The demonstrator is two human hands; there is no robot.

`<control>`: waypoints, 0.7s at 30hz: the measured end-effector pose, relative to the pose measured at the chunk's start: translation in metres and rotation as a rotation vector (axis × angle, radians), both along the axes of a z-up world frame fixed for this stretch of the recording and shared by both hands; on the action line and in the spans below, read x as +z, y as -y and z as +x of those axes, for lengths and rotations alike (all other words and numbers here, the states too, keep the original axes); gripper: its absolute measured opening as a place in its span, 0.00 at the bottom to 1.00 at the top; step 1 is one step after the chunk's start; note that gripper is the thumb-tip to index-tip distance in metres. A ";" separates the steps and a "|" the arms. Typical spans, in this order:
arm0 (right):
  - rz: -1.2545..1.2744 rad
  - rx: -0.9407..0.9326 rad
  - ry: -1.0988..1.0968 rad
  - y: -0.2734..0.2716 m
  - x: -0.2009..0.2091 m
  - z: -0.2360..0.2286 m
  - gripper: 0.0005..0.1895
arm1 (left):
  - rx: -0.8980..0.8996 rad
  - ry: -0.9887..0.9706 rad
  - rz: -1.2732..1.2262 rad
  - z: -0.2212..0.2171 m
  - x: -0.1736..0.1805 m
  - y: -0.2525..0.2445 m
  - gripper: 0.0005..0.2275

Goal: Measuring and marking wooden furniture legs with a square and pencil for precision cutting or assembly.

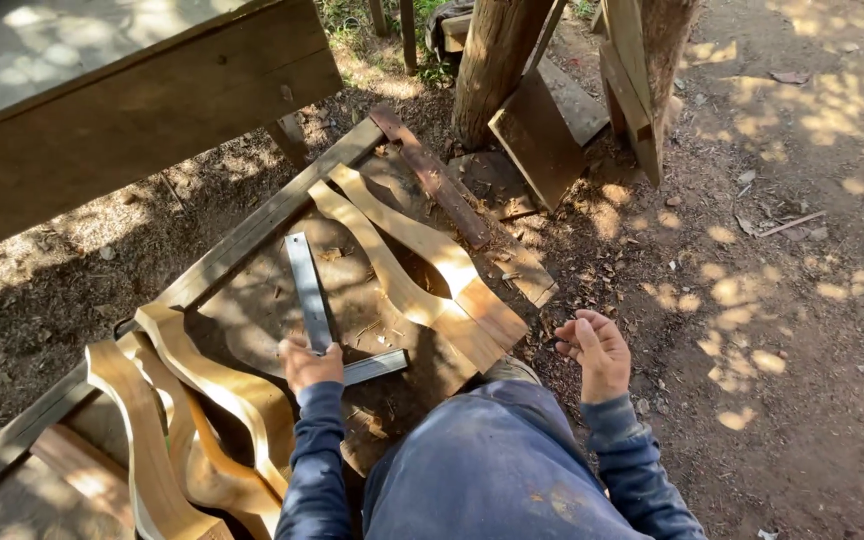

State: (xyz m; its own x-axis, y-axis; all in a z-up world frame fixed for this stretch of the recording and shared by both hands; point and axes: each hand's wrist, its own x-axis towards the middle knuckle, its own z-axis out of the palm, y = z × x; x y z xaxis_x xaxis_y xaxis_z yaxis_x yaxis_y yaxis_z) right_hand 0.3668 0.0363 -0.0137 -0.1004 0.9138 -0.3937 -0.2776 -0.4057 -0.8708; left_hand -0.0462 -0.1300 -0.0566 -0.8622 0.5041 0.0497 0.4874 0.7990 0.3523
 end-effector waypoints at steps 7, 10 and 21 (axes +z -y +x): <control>0.359 0.324 0.104 0.028 0.078 -0.031 0.17 | 0.080 0.915 0.876 0.024 0.037 0.027 0.15; 0.620 0.677 0.099 0.037 0.131 -0.066 0.26 | -0.084 0.947 1.054 0.074 0.116 0.018 0.12; 0.975 0.926 0.407 0.077 0.142 -0.109 0.29 | -0.103 1.212 1.308 0.141 0.207 -0.020 0.05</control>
State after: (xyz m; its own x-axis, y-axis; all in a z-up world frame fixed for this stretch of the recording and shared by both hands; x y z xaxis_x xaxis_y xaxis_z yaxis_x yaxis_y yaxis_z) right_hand 0.2578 -0.0405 0.1280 -0.8420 0.4989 0.2052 0.0905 0.5055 -0.8581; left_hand 0.0949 -0.1096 0.1500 -0.6879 0.7094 -0.1532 -0.4751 -0.2806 0.8340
